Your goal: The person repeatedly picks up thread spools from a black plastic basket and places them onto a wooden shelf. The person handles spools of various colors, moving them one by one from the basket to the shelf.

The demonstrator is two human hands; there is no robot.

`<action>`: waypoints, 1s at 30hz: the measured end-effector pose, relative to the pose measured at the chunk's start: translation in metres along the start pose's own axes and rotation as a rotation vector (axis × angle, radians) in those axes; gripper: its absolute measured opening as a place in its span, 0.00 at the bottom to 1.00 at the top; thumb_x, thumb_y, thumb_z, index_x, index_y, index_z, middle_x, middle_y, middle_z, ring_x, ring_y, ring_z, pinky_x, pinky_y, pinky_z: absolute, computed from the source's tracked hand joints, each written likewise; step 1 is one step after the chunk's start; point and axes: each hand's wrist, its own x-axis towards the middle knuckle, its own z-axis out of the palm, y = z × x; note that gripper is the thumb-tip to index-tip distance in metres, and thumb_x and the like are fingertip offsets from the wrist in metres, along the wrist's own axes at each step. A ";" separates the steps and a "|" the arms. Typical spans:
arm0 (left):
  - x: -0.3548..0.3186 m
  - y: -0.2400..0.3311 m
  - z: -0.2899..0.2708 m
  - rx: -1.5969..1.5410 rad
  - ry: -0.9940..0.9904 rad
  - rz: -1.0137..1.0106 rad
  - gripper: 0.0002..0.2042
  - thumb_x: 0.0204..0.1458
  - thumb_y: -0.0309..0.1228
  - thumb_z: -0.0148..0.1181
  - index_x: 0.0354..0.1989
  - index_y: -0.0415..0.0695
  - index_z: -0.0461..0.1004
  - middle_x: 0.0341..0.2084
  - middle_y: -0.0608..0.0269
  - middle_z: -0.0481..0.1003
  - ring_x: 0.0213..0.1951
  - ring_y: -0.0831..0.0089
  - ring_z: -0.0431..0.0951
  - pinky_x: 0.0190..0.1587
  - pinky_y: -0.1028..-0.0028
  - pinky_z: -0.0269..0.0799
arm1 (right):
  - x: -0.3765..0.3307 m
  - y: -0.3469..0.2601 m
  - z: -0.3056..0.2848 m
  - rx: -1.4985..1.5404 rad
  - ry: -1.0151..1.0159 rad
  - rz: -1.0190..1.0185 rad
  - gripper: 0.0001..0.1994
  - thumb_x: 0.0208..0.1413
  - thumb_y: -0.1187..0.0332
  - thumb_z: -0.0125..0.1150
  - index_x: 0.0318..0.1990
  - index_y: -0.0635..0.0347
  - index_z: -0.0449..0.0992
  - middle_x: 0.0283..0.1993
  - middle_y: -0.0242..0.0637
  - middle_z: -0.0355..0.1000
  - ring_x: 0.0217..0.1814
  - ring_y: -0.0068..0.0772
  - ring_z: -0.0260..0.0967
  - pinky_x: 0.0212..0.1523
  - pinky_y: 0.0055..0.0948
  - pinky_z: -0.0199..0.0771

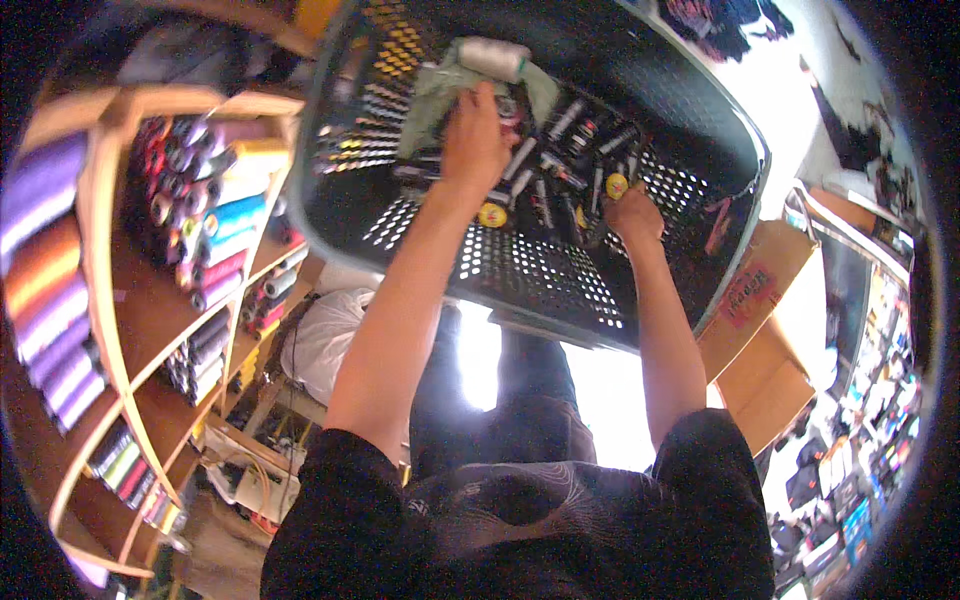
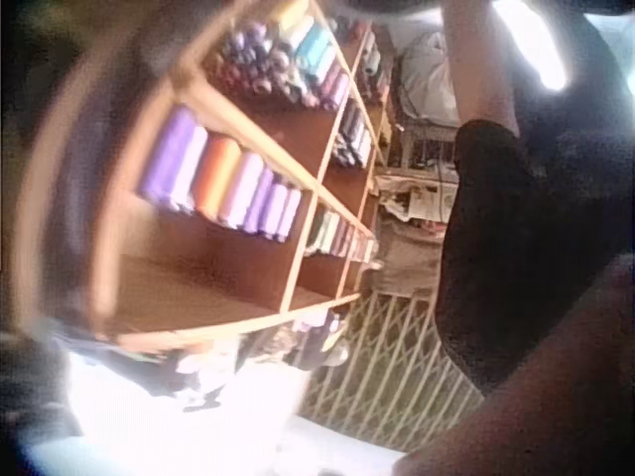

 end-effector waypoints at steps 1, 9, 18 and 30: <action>-0.012 0.003 -0.015 -0.057 0.062 0.052 0.31 0.45 0.27 0.75 0.57 0.40 0.64 0.50 0.41 0.69 0.52 0.39 0.75 0.53 0.50 0.74 | -0.015 -0.006 -0.005 0.132 0.053 -0.138 0.39 0.58 0.41 0.63 0.62 0.69 0.68 0.58 0.56 0.75 0.58 0.51 0.77 0.58 0.43 0.76; -0.126 -0.009 -0.141 -0.452 0.140 0.093 0.38 0.40 0.44 0.80 0.59 0.39 0.71 0.54 0.44 0.74 0.56 0.46 0.75 0.61 0.57 0.70 | -0.194 -0.121 -0.036 0.552 0.351 -1.174 0.29 0.55 0.64 0.72 0.62 0.65 0.68 0.51 0.47 0.77 0.53 0.40 0.76 0.54 0.38 0.75; -0.344 -0.049 -0.320 -0.382 0.739 -0.045 0.34 0.38 0.32 0.81 0.57 0.42 0.73 0.48 0.54 0.74 0.49 0.58 0.78 0.52 0.64 0.75 | -0.429 -0.229 0.006 0.548 0.264 -1.549 0.36 0.45 0.68 0.74 0.64 0.62 0.67 0.52 0.51 0.68 0.58 0.59 0.68 0.58 0.48 0.71; -0.454 -0.144 -0.427 -0.216 1.437 -0.252 0.30 0.53 0.33 0.73 0.61 0.35 0.65 0.50 0.51 0.70 0.52 0.60 0.72 0.56 0.63 0.68 | -0.574 -0.354 -0.005 0.670 0.665 -1.676 0.28 0.47 0.61 0.77 0.50 0.68 0.71 0.44 0.56 0.76 0.46 0.62 0.76 0.47 0.51 0.76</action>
